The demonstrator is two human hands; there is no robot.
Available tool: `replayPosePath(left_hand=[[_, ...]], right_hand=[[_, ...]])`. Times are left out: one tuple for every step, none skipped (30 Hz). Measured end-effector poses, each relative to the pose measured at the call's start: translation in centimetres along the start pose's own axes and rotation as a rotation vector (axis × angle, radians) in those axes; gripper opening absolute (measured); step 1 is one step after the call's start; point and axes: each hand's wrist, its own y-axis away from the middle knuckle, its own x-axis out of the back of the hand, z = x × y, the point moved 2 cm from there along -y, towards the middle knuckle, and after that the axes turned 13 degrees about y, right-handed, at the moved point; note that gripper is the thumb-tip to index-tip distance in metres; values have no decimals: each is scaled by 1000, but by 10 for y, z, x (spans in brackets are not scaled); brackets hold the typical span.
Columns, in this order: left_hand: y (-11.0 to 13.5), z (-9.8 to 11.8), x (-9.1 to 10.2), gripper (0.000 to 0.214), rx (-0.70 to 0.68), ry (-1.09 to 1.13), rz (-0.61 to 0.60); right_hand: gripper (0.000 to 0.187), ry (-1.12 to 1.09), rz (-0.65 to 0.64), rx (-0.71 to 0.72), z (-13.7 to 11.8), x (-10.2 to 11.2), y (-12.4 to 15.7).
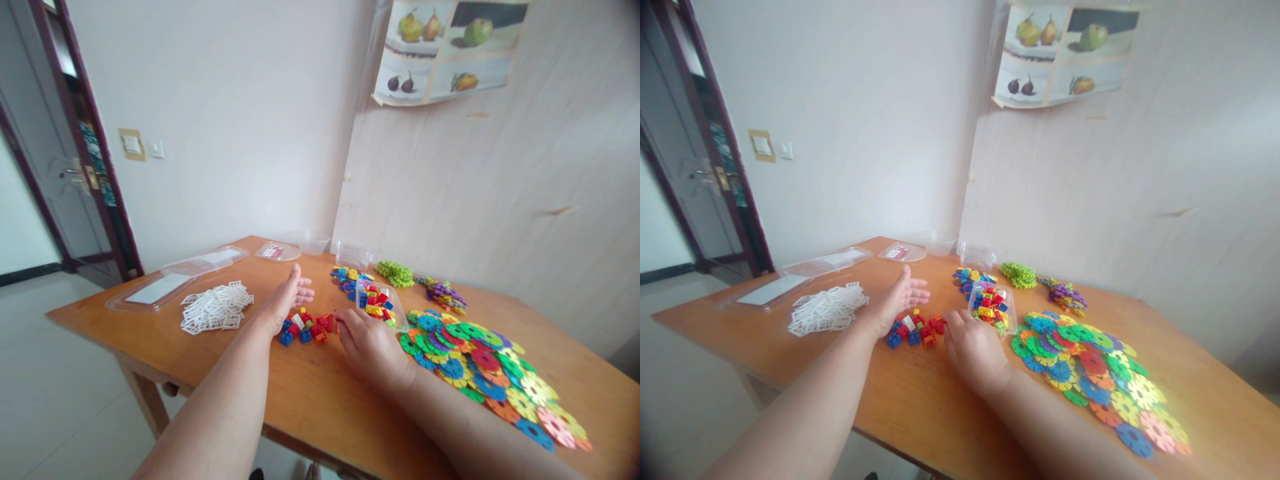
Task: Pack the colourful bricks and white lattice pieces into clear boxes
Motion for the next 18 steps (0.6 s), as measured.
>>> replayPosePath(left_hand=[[0,0,0,98,-2,3,-1],[0,0,0,98,-4,6,-2],[0,0,0,98,-5,8,-2],[0,0,0,98,-6,10,-2],[0,0,0,97,-6,12,-1],[1,0,0,97,-6,15,2],[1,0,0,97,-5,17,6],[2,1,-1,97,-4,18,9],[3,1,-1,97,-2,19,11],[3,1,-1,97,0,18,12],[3,1,-1,97,1,16,12],[3,2,-1,97,2,12,10],[3,2,-1,97,2,9,8],[3,1,-1,97,2,6,6],[2,1,-1,97,1,3,5],[2,1,-1,97,1,1,4],[1,1,0,96,1,0,3],[1,1,0,96,1,-1,3]], right_hand=[[27,-40,34,-6,2,3,0],[27,-68,71,-13,5,6,0],[27,-78,111,-24,9,9,0],[26,-73,153,-39,13,13,-1],[26,-60,194,-58,18,17,-1],[26,-40,230,-84,24,20,-2],[26,-22,256,-112,31,23,-3],[26,-5,271,-139,37,24,-4],[26,12,277,-165,43,25,-5],[27,31,273,-186,48,24,-5],[26,52,259,-201,53,23,-6],[26,72,235,-205,56,22,-6],[26,88,204,-205,58,20,-7],[25,100,172,-203,60,19,-7],[25,106,141,-198,60,18,-7],[24,105,117,-193,61,17,-8],[24,99,104,-192,61,17,-8],[25,88,101,-193,61,17,-8]])
